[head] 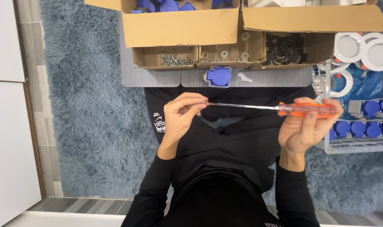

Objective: The person sits on the floor and uses a screwdriver to tighten screws into a blue plastic electrical component. They then attach a white circular part and a black connector to the blue component, securing them with additional screws.

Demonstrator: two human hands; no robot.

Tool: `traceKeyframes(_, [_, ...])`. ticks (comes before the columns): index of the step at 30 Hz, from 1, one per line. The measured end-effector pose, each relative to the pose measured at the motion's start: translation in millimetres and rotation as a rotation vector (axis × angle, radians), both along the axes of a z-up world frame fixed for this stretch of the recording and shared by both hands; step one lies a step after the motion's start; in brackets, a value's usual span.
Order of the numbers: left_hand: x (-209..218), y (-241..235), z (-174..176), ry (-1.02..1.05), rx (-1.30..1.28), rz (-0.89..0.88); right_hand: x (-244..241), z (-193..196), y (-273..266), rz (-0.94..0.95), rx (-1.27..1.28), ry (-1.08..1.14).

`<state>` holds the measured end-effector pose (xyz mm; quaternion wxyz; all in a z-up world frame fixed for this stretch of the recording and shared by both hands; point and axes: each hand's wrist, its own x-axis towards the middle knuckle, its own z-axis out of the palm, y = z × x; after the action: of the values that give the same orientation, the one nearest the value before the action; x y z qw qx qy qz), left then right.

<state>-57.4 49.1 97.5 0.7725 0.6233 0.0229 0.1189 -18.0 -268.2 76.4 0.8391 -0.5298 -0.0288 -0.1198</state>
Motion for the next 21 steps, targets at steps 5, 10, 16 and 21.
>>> traceKeyframes(5, [-3,-3,-8,-0.029,-0.181,0.024,0,0,4,0.026,-0.006,0.032])
traceKeyframes(10, [-3,-6,-15,-0.026,-0.281,-0.019,0,3,5,0.045,0.011,0.054])
traceKeyframes(16, [-1,-7,-21,-0.014,-0.364,-0.035,-2,3,5,0.057,0.008,0.065])
traceKeyframes(21, [0,-8,-20,-0.011,-0.371,-0.035,1,6,6,0.096,-0.007,0.03])
